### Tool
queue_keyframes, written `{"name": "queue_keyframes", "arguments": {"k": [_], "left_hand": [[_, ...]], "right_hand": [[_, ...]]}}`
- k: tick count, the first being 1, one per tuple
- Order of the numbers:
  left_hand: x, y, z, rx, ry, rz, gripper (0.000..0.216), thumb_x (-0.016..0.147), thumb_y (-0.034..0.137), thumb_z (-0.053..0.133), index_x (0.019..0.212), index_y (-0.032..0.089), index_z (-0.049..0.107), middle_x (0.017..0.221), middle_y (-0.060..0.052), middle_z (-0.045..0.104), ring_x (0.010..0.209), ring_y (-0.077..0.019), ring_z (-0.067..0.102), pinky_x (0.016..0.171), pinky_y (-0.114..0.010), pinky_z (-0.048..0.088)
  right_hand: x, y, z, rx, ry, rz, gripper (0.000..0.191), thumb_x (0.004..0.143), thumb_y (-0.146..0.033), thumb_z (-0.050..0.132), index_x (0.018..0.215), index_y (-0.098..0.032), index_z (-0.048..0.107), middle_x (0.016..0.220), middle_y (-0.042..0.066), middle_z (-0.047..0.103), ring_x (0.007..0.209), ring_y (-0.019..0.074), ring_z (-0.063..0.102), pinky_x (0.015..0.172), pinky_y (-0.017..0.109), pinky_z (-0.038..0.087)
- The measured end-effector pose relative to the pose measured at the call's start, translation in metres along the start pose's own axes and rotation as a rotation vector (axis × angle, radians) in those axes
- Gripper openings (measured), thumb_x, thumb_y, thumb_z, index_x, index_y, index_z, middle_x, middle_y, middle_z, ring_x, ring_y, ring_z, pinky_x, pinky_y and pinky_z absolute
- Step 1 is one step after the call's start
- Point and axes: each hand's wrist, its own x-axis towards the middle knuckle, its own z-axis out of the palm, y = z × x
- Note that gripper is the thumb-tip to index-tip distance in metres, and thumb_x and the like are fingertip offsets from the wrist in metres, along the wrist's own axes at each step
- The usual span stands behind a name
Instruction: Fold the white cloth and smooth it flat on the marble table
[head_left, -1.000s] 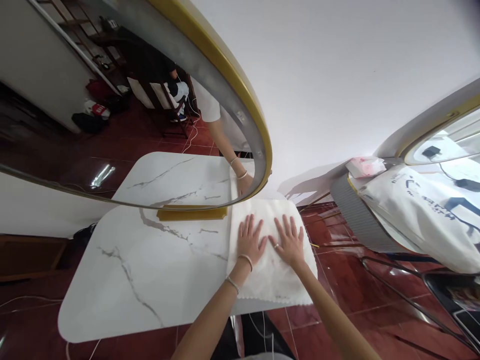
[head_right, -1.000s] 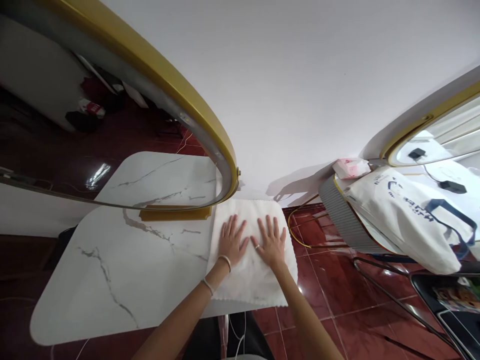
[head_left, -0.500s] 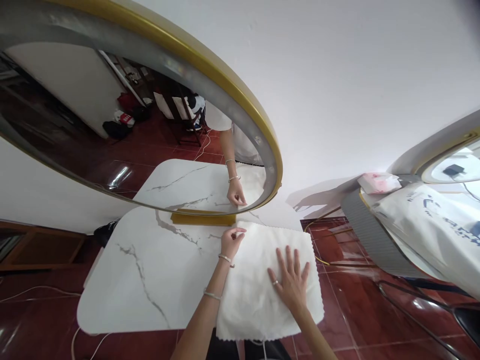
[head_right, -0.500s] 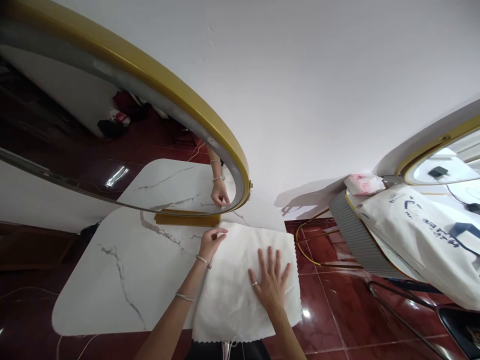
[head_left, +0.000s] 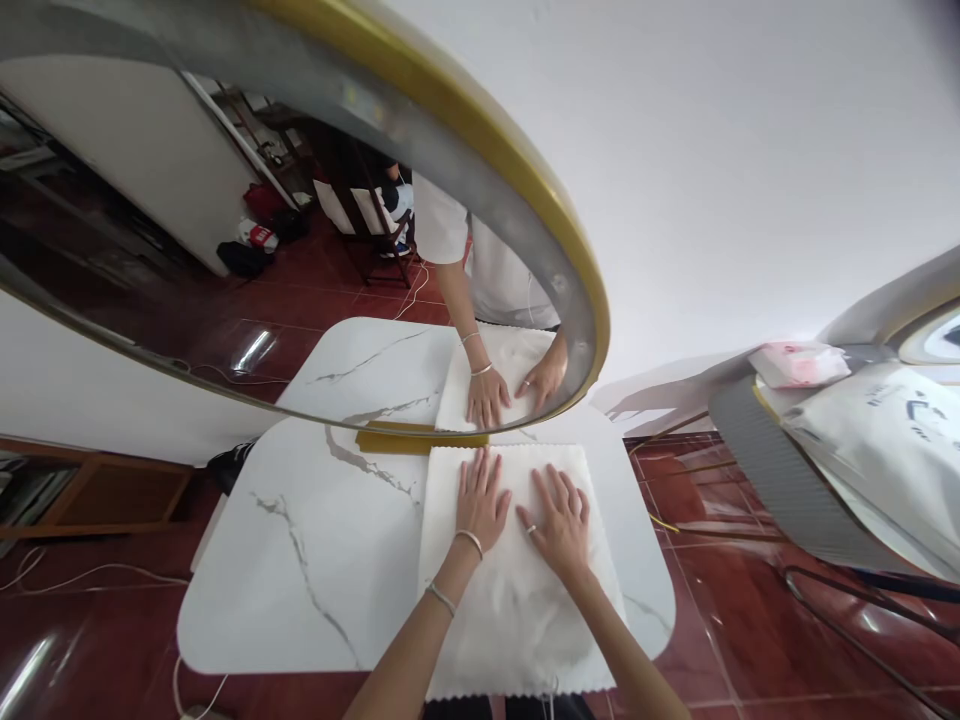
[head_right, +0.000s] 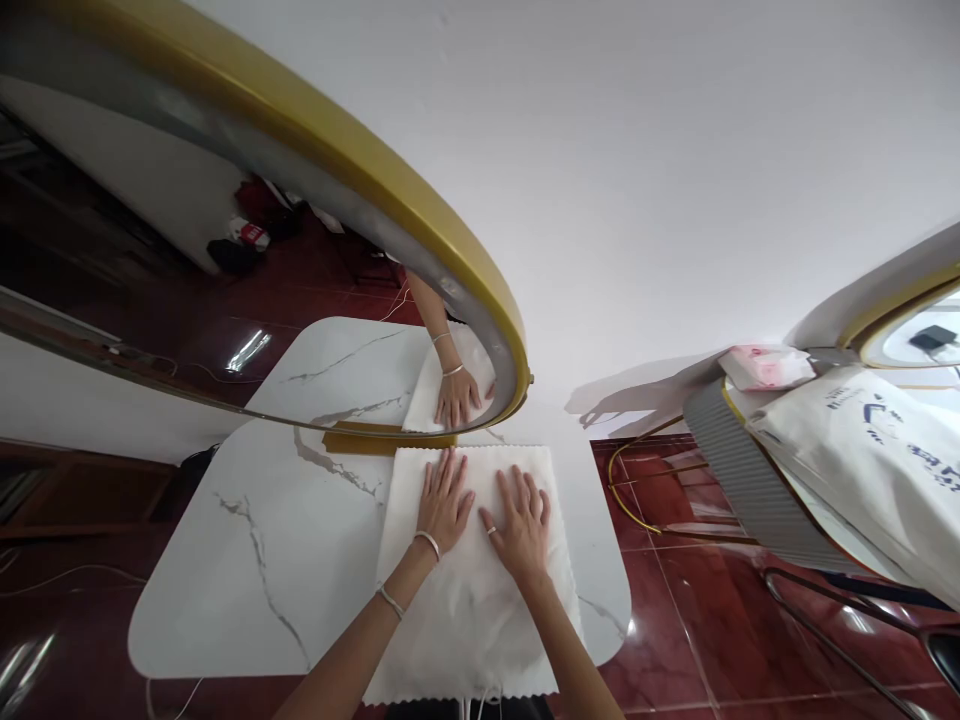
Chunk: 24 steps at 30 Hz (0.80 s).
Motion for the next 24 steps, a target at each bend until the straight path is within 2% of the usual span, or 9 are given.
{"name": "queue_keyframes", "arguments": {"k": [2, 5, 10, 15, 18, 21, 24], "left_hand": [[-0.002, -0.014, -0.003, 0.009, 0.013, -0.018, 0.065, 0.094, 0.03, 0.038, 0.152, 0.015, 0.014, 0.157, -0.013, 0.024, 0.146, -0.027, 0.018, 0.116, -0.053, 0.02], [-0.009, -0.039, -0.011, 0.018, 0.025, -0.035, 0.067, 0.095, 0.03, 0.038, 0.153, 0.014, 0.009, 0.157, -0.013, 0.023, 0.146, -0.0262, 0.017, 0.117, -0.05, 0.02], [-0.025, -0.097, -0.029, 0.034, 0.03, -0.072, 0.067, 0.094, 0.033, 0.039, 0.153, 0.015, 0.011, 0.157, -0.013, 0.024, 0.145, -0.0259, 0.02, 0.117, -0.048, 0.02], [-0.036, -0.168, -0.049, 0.056, 0.052, -0.129, 0.065, 0.095, 0.035, 0.04, 0.152, 0.015, 0.016, 0.156, -0.014, 0.026, 0.145, -0.027, 0.022, 0.116, -0.05, 0.024], [-0.04, -0.198, -0.056, 0.057, 0.085, -0.145, 0.064, 0.094, 0.036, 0.042, 0.151, 0.013, 0.021, 0.155, -0.016, 0.027, 0.144, -0.0302, 0.023, 0.114, -0.053, 0.027], [-0.039, -0.203, -0.054, 0.01, 0.137, -0.089, 0.055, 0.095, 0.031, 0.042, 0.146, 0.014, 0.033, 0.153, -0.016, 0.031, 0.143, -0.0304, 0.025, 0.112, -0.051, 0.032], [-0.031, -0.178, -0.047, -0.08, 0.131, 0.066, 0.046, 0.095, 0.02, 0.037, 0.141, 0.019, 0.043, 0.144, -0.011, 0.047, 0.139, -0.0234, 0.035, 0.11, -0.043, 0.038]], "right_hand": [[0.005, -0.006, 0.0, -0.014, 0.004, -0.021, 0.061, 0.095, -0.05, 0.037, 0.15, -0.024, 0.028, 0.155, 0.009, 0.03, 0.144, 0.0271, 0.02, 0.115, 0.052, 0.012], [0.008, -0.031, 0.002, -0.025, -0.028, -0.042, 0.062, 0.096, -0.048, 0.034, 0.152, -0.024, 0.021, 0.157, 0.01, 0.023, 0.146, 0.0278, 0.014, 0.115, 0.056, 0.007], [0.015, -0.094, 0.011, 0.011, -0.067, -0.075, 0.06, 0.097, -0.045, 0.031, 0.152, -0.024, 0.018, 0.158, 0.01, 0.017, 0.147, 0.0262, 0.009, 0.115, 0.055, 0.006], [0.036, -0.16, 0.027, 0.083, -0.04, -0.185, 0.059, 0.097, -0.041, 0.036, 0.151, -0.021, 0.023, 0.159, 0.011, 0.014, 0.147, 0.0258, 0.008, 0.116, 0.051, 0.009], [0.048, -0.188, 0.038, 0.123, -0.016, -0.2, 0.06, 0.096, -0.043, 0.037, 0.151, -0.023, 0.022, 0.159, 0.01, 0.016, 0.147, 0.0261, 0.009, 0.116, 0.05, 0.009], [0.053, -0.196, 0.042, 0.147, 0.005, -0.165, 0.057, 0.097, -0.043, 0.037, 0.15, -0.027, 0.025, 0.158, 0.007, 0.02, 0.146, 0.0237, 0.013, 0.116, 0.047, 0.011], [0.051, -0.179, 0.039, 0.138, 0.021, -0.085, 0.054, 0.097, -0.044, 0.037, 0.148, -0.03, 0.03, 0.157, 0.006, 0.023, 0.146, 0.0224, 0.016, 0.116, 0.046, 0.014]]}}
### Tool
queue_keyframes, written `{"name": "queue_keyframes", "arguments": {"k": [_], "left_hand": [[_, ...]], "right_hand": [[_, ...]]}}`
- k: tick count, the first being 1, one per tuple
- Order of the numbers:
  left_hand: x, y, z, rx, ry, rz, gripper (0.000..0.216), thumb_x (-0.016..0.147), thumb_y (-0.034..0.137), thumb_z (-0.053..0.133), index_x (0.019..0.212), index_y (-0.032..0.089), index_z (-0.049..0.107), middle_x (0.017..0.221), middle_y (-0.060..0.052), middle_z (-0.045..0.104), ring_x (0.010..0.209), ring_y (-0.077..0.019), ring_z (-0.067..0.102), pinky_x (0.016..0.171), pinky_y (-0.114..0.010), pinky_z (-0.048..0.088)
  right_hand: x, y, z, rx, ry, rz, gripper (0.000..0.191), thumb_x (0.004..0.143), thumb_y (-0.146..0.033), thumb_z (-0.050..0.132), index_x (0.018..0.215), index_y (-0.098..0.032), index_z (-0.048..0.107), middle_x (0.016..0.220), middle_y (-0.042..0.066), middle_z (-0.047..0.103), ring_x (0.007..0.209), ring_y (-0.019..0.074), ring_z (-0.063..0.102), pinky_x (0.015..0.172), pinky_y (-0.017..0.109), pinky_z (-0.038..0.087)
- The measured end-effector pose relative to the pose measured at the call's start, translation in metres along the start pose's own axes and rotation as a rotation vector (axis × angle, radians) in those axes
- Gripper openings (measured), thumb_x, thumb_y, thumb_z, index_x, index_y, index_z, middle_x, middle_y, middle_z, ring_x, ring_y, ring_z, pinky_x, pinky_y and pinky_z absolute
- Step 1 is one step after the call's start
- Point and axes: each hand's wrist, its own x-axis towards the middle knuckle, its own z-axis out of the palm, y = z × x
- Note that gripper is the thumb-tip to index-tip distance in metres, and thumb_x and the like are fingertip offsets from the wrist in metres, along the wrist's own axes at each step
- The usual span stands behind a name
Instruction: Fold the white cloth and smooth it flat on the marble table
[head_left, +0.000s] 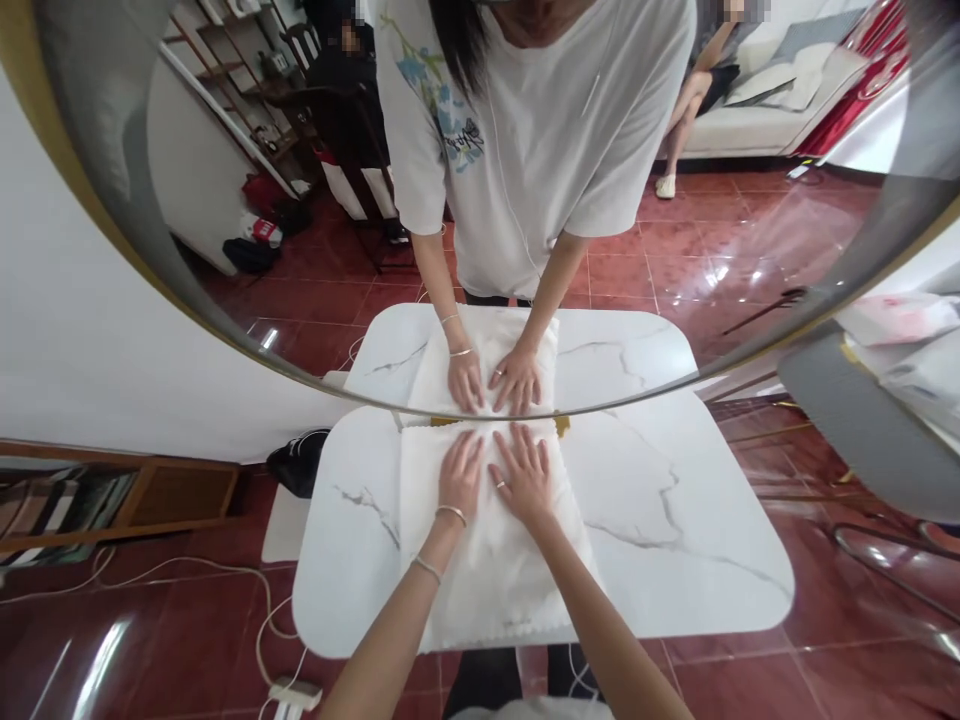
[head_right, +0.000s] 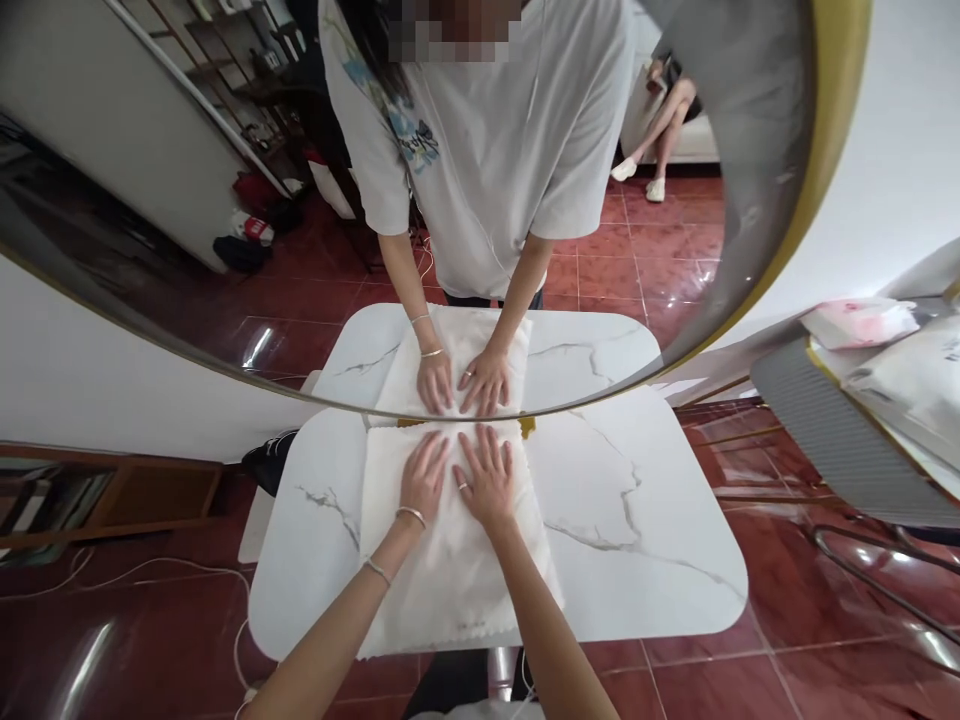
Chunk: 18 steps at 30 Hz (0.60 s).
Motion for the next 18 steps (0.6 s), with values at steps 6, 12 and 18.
{"name": "queue_keyframes", "arguments": {"k": [6, 12, 18], "left_hand": [[0.03, 0.078, 0.024, -0.066, -0.17, 0.152, 0.061, 0.092, 0.032, 0.046, 0.146, 0.008, 0.032, 0.154, -0.016, 0.03, 0.146, -0.0272, 0.019, 0.116, -0.045, 0.029], [0.034, 0.067, 0.013, -0.041, -0.244, 0.11, 0.059, 0.093, 0.032, 0.044, 0.148, 0.019, 0.03, 0.157, -0.009, 0.026, 0.146, -0.0235, 0.017, 0.117, -0.046, 0.022], [0.003, -0.013, -0.023, 0.059, -0.247, 0.016, 0.057, 0.093, 0.031, 0.044, 0.147, 0.019, 0.032, 0.157, -0.011, 0.024, 0.146, -0.0264, 0.017, 0.116, -0.049, 0.02]], "right_hand": [[-0.027, 0.074, -0.023, -0.098, 0.012, 0.135, 0.061, 0.096, -0.046, 0.039, 0.151, -0.029, 0.02, 0.158, 0.007, 0.019, 0.146, 0.0248, 0.015, 0.116, 0.049, 0.014], [-0.026, 0.062, -0.024, -0.129, 0.025, 0.125, 0.066, 0.097, -0.045, 0.036, 0.153, -0.021, 0.011, 0.158, 0.01, 0.017, 0.147, 0.0253, 0.009, 0.117, 0.052, 0.009], [-0.011, -0.029, 0.004, -0.014, -0.05, -0.034, 0.056, 0.098, -0.034, 0.034, 0.151, -0.018, 0.023, 0.158, 0.009, 0.017, 0.147, 0.0256, 0.006, 0.117, 0.05, 0.012]]}}
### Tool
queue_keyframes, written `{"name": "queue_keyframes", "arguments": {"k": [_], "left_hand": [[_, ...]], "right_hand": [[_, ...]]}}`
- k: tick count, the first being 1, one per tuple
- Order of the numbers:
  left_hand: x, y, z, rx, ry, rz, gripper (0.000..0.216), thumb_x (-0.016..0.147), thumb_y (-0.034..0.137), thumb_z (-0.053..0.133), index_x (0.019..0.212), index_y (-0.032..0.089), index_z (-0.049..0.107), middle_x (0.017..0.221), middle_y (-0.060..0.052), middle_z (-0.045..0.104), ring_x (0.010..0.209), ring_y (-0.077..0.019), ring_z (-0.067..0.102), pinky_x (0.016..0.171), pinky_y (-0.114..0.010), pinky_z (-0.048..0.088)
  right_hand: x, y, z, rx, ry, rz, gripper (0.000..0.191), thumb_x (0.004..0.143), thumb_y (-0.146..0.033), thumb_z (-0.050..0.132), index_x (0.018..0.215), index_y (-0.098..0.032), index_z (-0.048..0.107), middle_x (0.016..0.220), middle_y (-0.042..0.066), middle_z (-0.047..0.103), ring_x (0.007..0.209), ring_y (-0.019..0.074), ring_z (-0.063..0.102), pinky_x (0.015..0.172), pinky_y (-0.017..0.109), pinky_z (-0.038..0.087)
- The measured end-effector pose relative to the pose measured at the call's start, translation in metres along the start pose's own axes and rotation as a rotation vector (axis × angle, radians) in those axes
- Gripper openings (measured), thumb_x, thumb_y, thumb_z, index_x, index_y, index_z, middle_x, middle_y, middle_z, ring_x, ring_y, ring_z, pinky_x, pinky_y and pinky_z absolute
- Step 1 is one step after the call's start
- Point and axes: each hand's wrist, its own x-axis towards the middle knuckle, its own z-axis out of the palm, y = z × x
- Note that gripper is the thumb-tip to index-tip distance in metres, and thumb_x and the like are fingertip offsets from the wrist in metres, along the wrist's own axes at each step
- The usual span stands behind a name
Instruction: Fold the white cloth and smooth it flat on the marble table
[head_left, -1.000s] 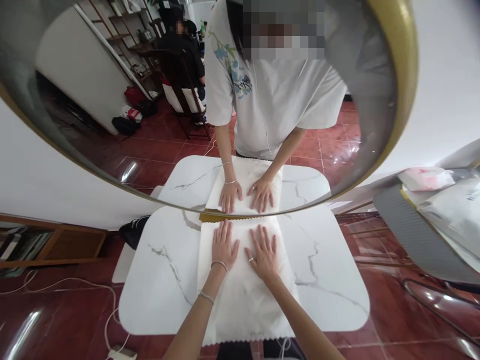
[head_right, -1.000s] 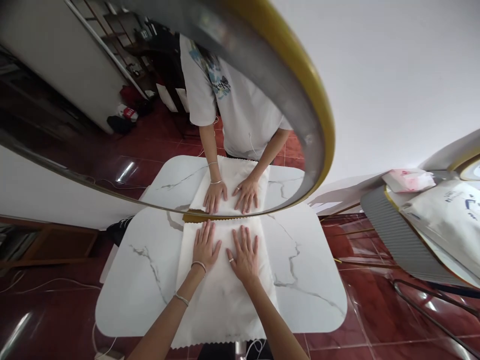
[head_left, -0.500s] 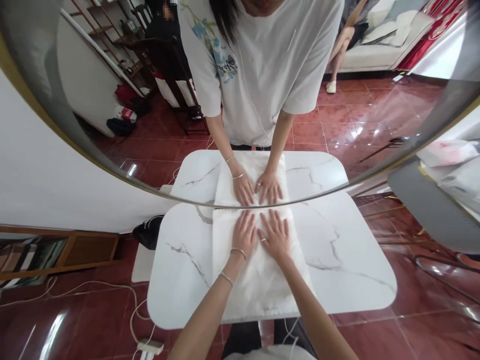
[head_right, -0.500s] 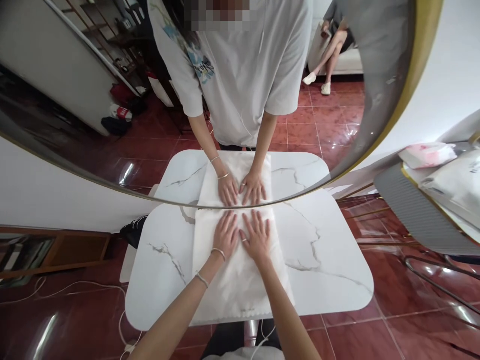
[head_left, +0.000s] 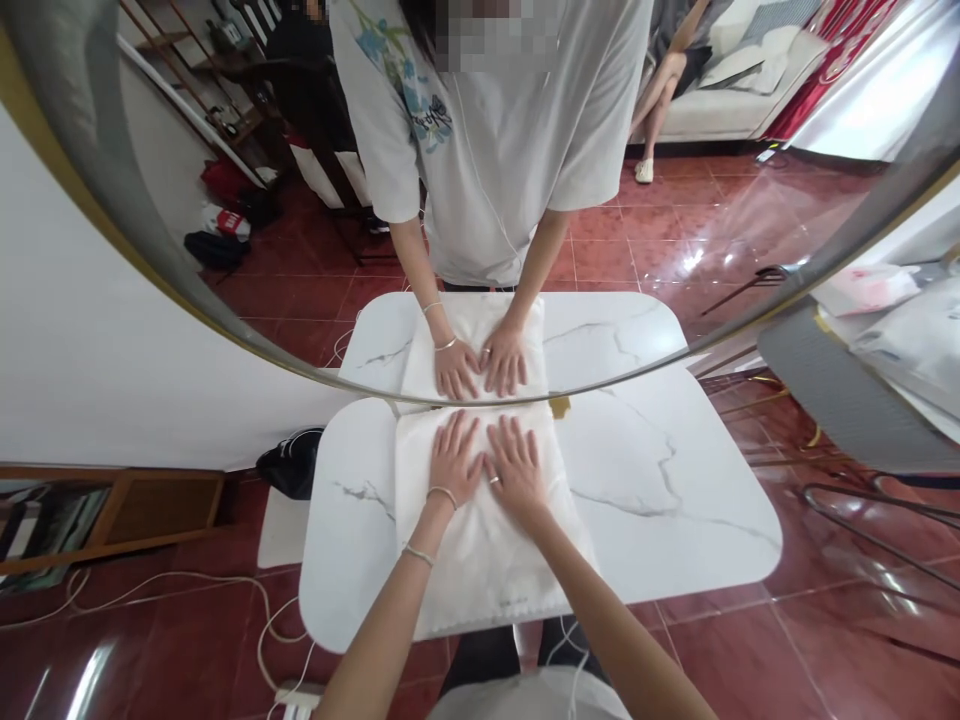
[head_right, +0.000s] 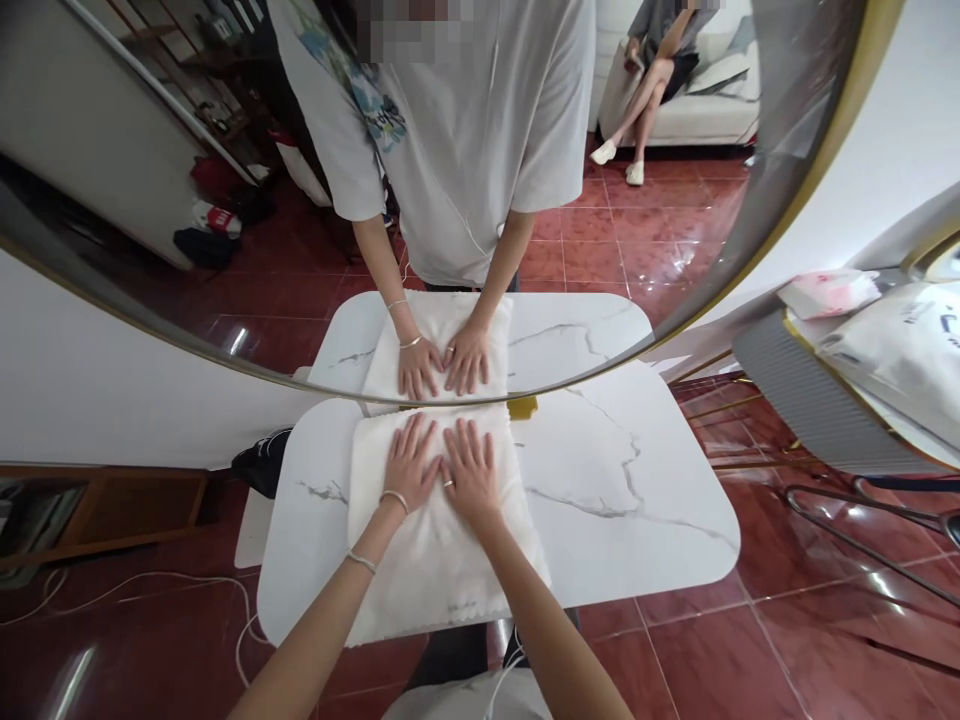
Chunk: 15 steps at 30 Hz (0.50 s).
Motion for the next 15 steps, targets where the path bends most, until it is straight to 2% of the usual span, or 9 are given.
{"name": "queue_keyframes", "arguments": {"k": [3, 6, 8, 13, 15], "left_hand": [[-0.028, -0.025, -0.008, 0.048, -0.013, -0.021, 0.056, 0.094, 0.031, 0.042, 0.147, 0.018, 0.033, 0.157, -0.013, 0.022, 0.146, -0.0284, 0.017, 0.115, -0.051, 0.022], [-0.048, -0.018, -0.008, 0.071, -0.007, -0.037, 0.055, 0.094, 0.029, 0.04, 0.147, 0.018, 0.033, 0.157, -0.013, 0.024, 0.146, -0.0288, 0.017, 0.115, -0.052, 0.022], [-0.055, 0.007, -0.002, 0.059, -0.004, -0.039, 0.055, 0.094, 0.027, 0.04, 0.148, 0.019, 0.032, 0.157, -0.012, 0.023, 0.146, -0.0285, 0.016, 0.115, -0.052, 0.022], [-0.06, 0.104, 0.022, -0.068, -0.029, 0.042, 0.06, 0.093, 0.026, 0.042, 0.15, 0.022, 0.026, 0.159, -0.008, 0.019, 0.147, -0.0276, 0.013, 0.117, -0.052, 0.022], [-0.063, 0.134, 0.028, -0.119, -0.043, 0.075, 0.061, 0.093, 0.027, 0.043, 0.151, 0.023, 0.023, 0.16, -0.006, 0.016, 0.147, -0.0269, 0.013, 0.117, -0.051, 0.023]], "right_hand": [[-0.003, -0.03, 0.008, 0.018, -0.015, -0.047, 0.056, 0.098, -0.036, 0.034, 0.151, -0.02, 0.023, 0.158, 0.009, 0.019, 0.147, 0.0257, 0.01, 0.117, 0.051, 0.01], [-0.017, -0.031, 0.005, 0.004, -0.035, -0.083, 0.058, 0.098, -0.038, 0.035, 0.151, -0.023, 0.02, 0.158, 0.007, 0.02, 0.146, 0.0242, 0.013, 0.117, 0.05, 0.01], [-0.035, -0.014, -0.003, -0.025, -0.046, -0.074, 0.058, 0.097, -0.037, 0.036, 0.152, -0.025, 0.019, 0.157, 0.006, 0.021, 0.146, 0.0237, 0.015, 0.117, 0.049, 0.011], [-0.104, 0.049, -0.035, -0.142, -0.03, 0.04, 0.061, 0.097, -0.035, 0.036, 0.153, -0.027, 0.012, 0.157, 0.006, 0.023, 0.145, 0.0234, 0.018, 0.116, 0.049, 0.015], [-0.129, 0.066, -0.044, -0.176, -0.007, 0.099, 0.061, 0.098, -0.036, 0.034, 0.153, -0.028, 0.009, 0.157, 0.006, 0.023, 0.145, 0.0236, 0.018, 0.115, 0.049, 0.016]]}}
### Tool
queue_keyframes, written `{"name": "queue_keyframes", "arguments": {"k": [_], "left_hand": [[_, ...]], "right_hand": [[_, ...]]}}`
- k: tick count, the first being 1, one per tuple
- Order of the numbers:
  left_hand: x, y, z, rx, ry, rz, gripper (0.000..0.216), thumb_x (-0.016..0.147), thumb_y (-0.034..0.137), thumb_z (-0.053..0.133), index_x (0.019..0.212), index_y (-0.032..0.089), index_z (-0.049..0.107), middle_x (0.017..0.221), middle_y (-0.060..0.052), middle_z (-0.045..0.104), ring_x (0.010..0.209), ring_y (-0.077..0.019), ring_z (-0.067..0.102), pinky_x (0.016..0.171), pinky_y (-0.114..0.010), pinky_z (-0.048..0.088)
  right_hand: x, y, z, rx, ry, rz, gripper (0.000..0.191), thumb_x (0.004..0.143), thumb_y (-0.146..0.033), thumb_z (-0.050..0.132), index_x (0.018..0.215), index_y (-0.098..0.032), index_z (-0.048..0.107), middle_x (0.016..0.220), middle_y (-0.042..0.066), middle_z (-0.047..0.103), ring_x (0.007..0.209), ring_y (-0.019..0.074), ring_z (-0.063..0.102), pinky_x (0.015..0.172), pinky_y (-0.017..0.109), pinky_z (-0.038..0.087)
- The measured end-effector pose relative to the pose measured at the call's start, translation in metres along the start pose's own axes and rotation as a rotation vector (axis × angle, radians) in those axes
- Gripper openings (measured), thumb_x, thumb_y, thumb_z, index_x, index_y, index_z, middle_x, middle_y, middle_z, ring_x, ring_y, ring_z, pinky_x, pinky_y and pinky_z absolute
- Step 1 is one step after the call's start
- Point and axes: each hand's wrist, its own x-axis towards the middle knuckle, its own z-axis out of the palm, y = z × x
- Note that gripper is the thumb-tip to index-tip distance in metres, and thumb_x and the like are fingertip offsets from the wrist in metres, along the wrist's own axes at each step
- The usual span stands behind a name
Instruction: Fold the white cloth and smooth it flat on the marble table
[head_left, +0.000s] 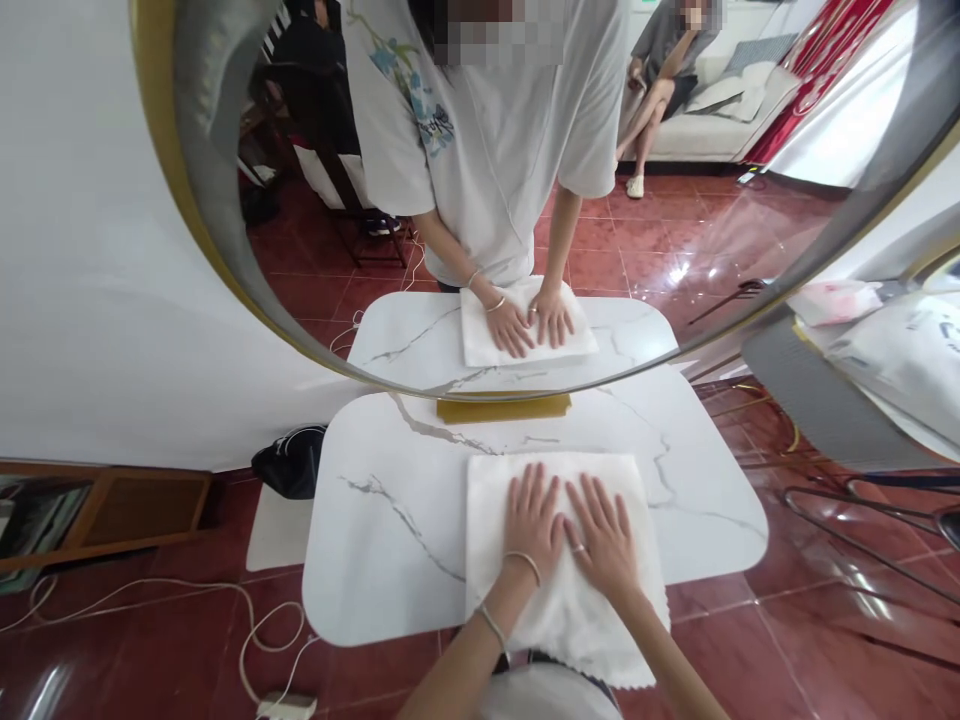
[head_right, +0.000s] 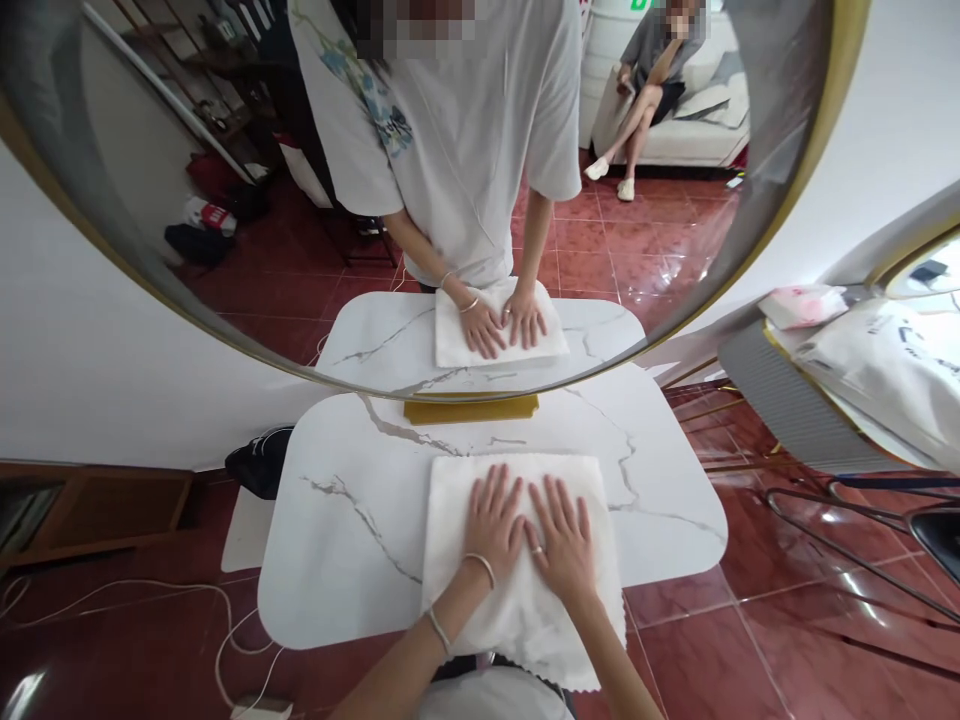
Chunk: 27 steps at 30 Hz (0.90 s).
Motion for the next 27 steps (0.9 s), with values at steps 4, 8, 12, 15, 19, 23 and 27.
{"name": "queue_keyframes", "arguments": {"k": [4, 8, 12, 15, 19, 23, 27], "left_hand": [[-0.008, 0.009, -0.001, -0.061, -0.01, 0.017, 0.061, 0.094, 0.031, 0.043, 0.151, 0.025, 0.022, 0.16, -0.004, 0.016, 0.146, -0.0251, 0.017, 0.116, -0.048, 0.027], [-0.032, -0.034, -0.022, -0.032, 0.014, -0.047, 0.058, 0.092, 0.029, 0.045, 0.148, 0.027, 0.03, 0.158, -0.004, 0.024, 0.145, -0.025, 0.022, 0.115, -0.048, 0.029], [-0.067, -0.095, -0.047, 0.035, 0.08, -0.149, 0.055, 0.091, 0.026, 0.044, 0.146, 0.025, 0.036, 0.155, -0.006, 0.03, 0.143, -0.0258, 0.026, 0.114, -0.048, 0.029], [-0.084, -0.139, -0.059, 0.011, 0.192, -0.259, 0.046, 0.096, 0.023, 0.035, 0.141, 0.022, 0.044, 0.15, -0.008, 0.04, 0.14, -0.0231, 0.033, 0.111, -0.045, 0.034], [-0.074, -0.175, -0.064, -0.016, 0.453, -0.573, 0.04, 0.098, 0.03, 0.032, 0.129, 0.017, 0.055, 0.139, -0.013, 0.051, 0.13, -0.0269, 0.042, 0.104, -0.049, 0.039], [-0.041, -0.179, -0.062, -0.106, 0.533, -0.522, 0.035, 0.096, 0.029, 0.037, 0.117, 0.014, 0.062, 0.118, -0.014, 0.062, 0.114, -0.0287, 0.05, 0.099, -0.05, 0.041], [-0.012, -0.177, -0.066, -0.161, 0.564, -0.44, 0.032, 0.096, 0.022, 0.036, 0.096, 0.02, 0.067, 0.094, -0.008, 0.063, 0.096, -0.0227, 0.055, 0.09, -0.041, 0.048]], "right_hand": [[-0.019, -0.003, 0.0, -0.025, 0.013, 0.078, 0.06, 0.098, -0.036, 0.029, 0.153, -0.029, 0.007, 0.157, 0.006, 0.022, 0.145, 0.025, 0.018, 0.114, 0.052, 0.018], [-0.006, -0.056, 0.007, 0.001, -0.007, 0.001, 0.062, 0.097, -0.034, 0.033, 0.153, -0.027, 0.008, 0.157, 0.008, 0.023, 0.145, 0.0264, 0.018, 0.114, 0.053, 0.017], [0.017, -0.12, 0.015, 0.071, -0.017, -0.152, 0.062, 0.096, -0.031, 0.038, 0.153, -0.024, 0.015, 0.156, 0.009, 0.026, 0.145, 0.0275, 0.018, 0.114, 0.053, 0.017], [0.035, -0.15, 0.022, 0.152, 0.011, -0.217, 0.054, 0.096, -0.029, 0.039, 0.149, -0.024, 0.029, 0.152, 0.007, 0.036, 0.142, 0.0257, 0.026, 0.113, 0.048, 0.02], [0.062, -0.16, 0.032, 0.273, 0.137, -0.042, 0.04, 0.098, -0.028, 0.037, 0.136, -0.021, 0.047, 0.137, 0.009, 0.053, 0.128, 0.023, 0.044, 0.101, 0.04, 0.033], [0.086, -0.156, 0.038, 0.39, 0.249, 0.073, 0.027, 0.096, -0.026, 0.04, 0.11, -0.02, 0.062, 0.114, 0.008, 0.065, 0.108, 0.0229, 0.052, 0.086, 0.036, 0.037], [0.101, -0.154, 0.039, 0.421, 0.346, 0.163, 0.024, 0.094, -0.022, 0.039, 0.095, -0.02, 0.063, 0.097, 0.007, 0.065, 0.096, 0.0235, 0.052, 0.081, 0.037, 0.036]]}}
